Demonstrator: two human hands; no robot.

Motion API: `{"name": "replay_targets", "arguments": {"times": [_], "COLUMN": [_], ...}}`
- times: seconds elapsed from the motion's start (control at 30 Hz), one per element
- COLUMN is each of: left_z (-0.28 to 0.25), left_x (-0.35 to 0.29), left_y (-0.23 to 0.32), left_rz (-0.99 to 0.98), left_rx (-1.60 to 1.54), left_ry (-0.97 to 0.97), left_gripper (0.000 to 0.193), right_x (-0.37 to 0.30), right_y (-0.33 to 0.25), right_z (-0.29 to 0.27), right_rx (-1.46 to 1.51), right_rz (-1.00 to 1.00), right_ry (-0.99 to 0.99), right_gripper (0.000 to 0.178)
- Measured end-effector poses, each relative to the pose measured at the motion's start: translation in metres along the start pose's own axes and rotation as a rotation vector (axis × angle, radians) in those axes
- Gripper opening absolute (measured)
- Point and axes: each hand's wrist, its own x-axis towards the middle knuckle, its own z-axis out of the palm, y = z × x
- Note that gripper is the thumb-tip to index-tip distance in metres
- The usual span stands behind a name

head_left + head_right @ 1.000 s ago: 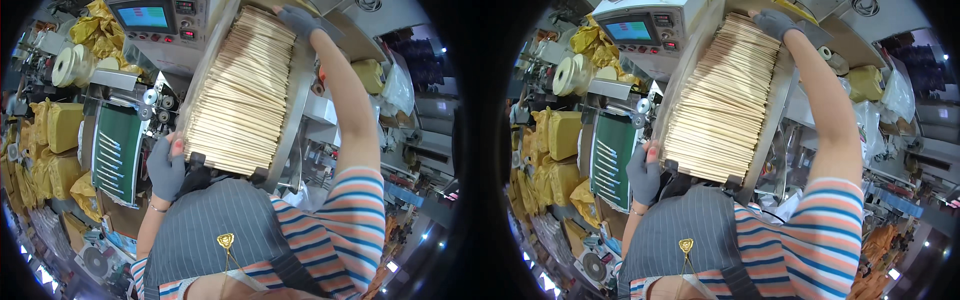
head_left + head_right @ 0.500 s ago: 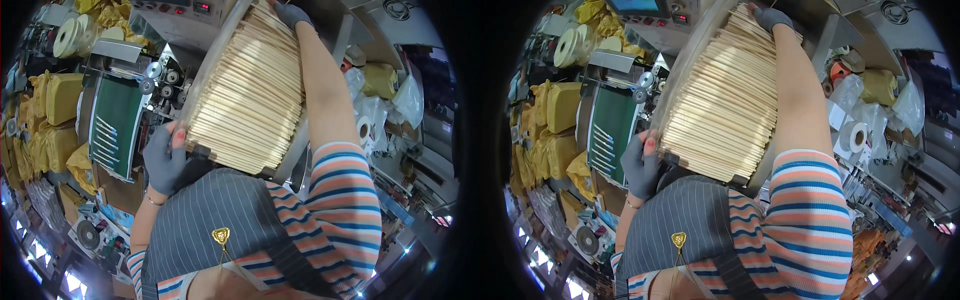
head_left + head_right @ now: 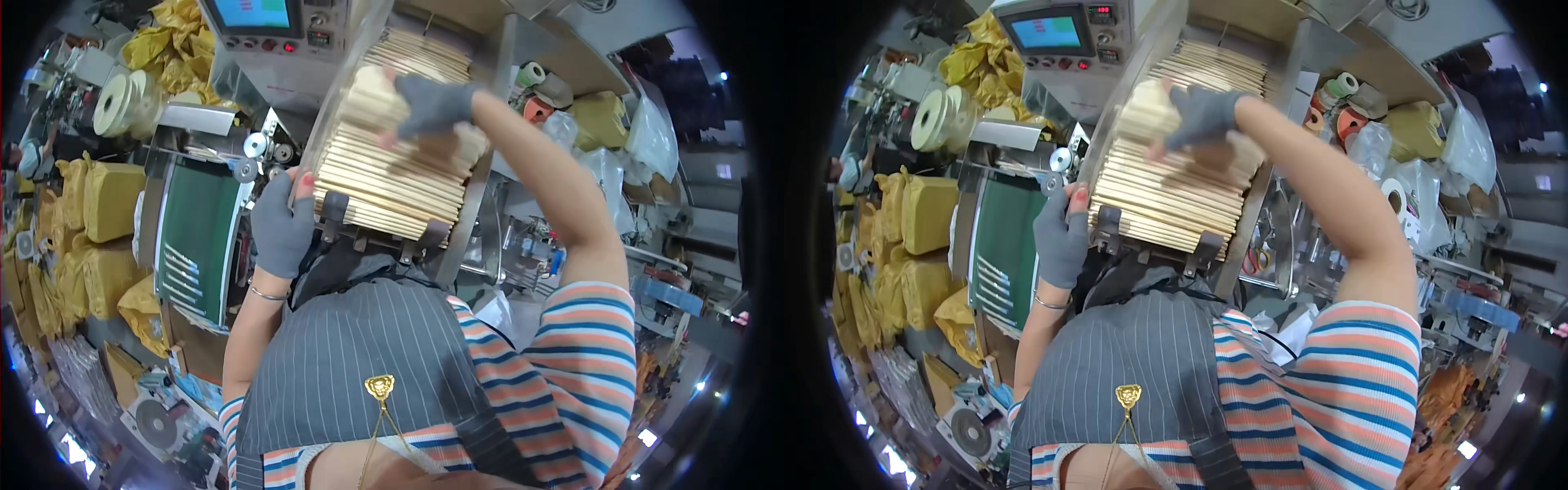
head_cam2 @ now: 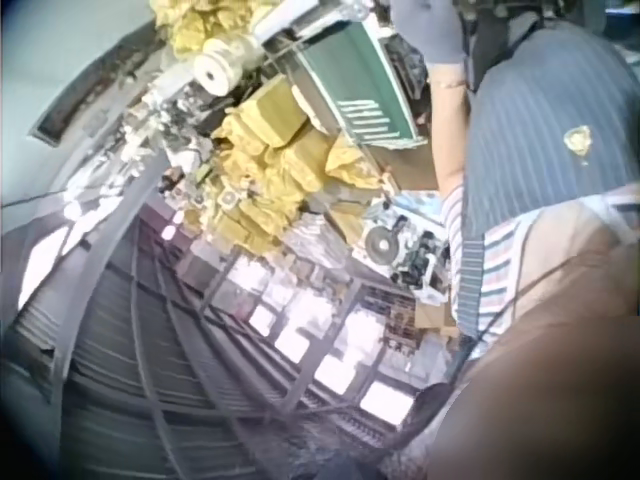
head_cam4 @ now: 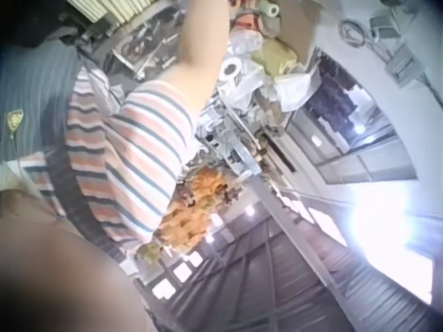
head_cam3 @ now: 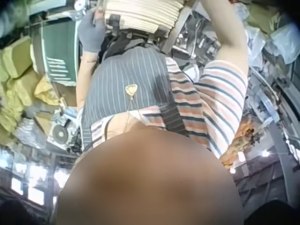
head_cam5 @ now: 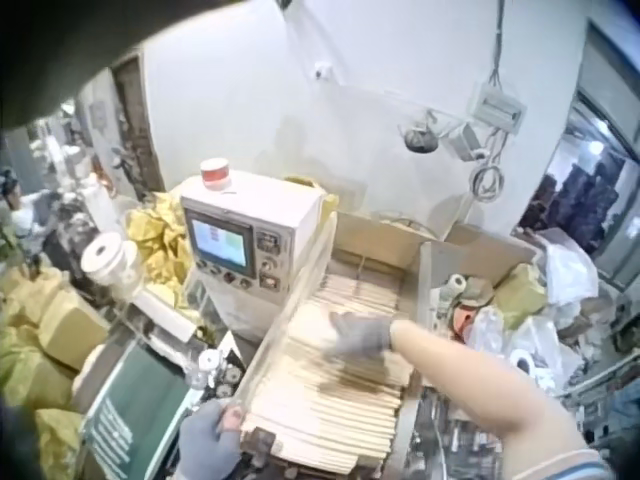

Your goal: Bundling wooden sticks into plastic sleeves, operating a sorting machine, and packing finished bundles into taped cardboard boxes.

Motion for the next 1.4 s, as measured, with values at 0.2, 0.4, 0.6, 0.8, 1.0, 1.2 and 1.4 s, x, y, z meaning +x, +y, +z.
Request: {"name": "replay_targets", "arguments": {"times": [0.2, 0.4, 0.6, 0.8, 1.0, 1.2, 1.4], "left_z": [0.004, 0.007, 0.008, 0.004, 0.006, 0.009, 0.005], "left_x": [0.000, 0.001, 0.000, -0.003, -0.002, -0.004, -0.003], "left_y": [-0.006, -0.004, -0.012, -0.010, -0.007, -0.008, -0.002], "left_rz": [0.035, 0.094, 0.145, 0.120, 0.080, 0.017, -0.058], "left_rx": [-0.023, 0.000, 0.045, 0.058, 0.038, -0.015, 0.037], "left_ry": [-0.011, 0.004, 0.021, 0.051, 0.027, 0.049, 0.014], "left_gripper": [0.027, 0.027, 0.026, 0.025, 0.024, 0.024, 0.023], "right_x": [-0.047, 0.018, 0.018, -0.084, -0.141, -0.137, -0.043], "right_y": [-0.078, -0.027, -0.029, -0.051, -0.039, -0.034, 0.072], "right_z": [0.037, 0.069, 0.069, 0.057, 0.097, 0.097, -0.020], "right_rx": [-0.156, -0.421, -0.318, -0.026, 0.040, 0.137, 0.251], "right_rz": [0.201, 0.398, 0.451, -0.046, -0.209, -0.245, 0.117], "right_ry": [0.102, 0.349, 0.389, 0.507, 0.710, 0.810, 0.924], "right_gripper": [0.122, 0.102, 0.081, 0.045, 0.035, 0.022, 0.028]}}
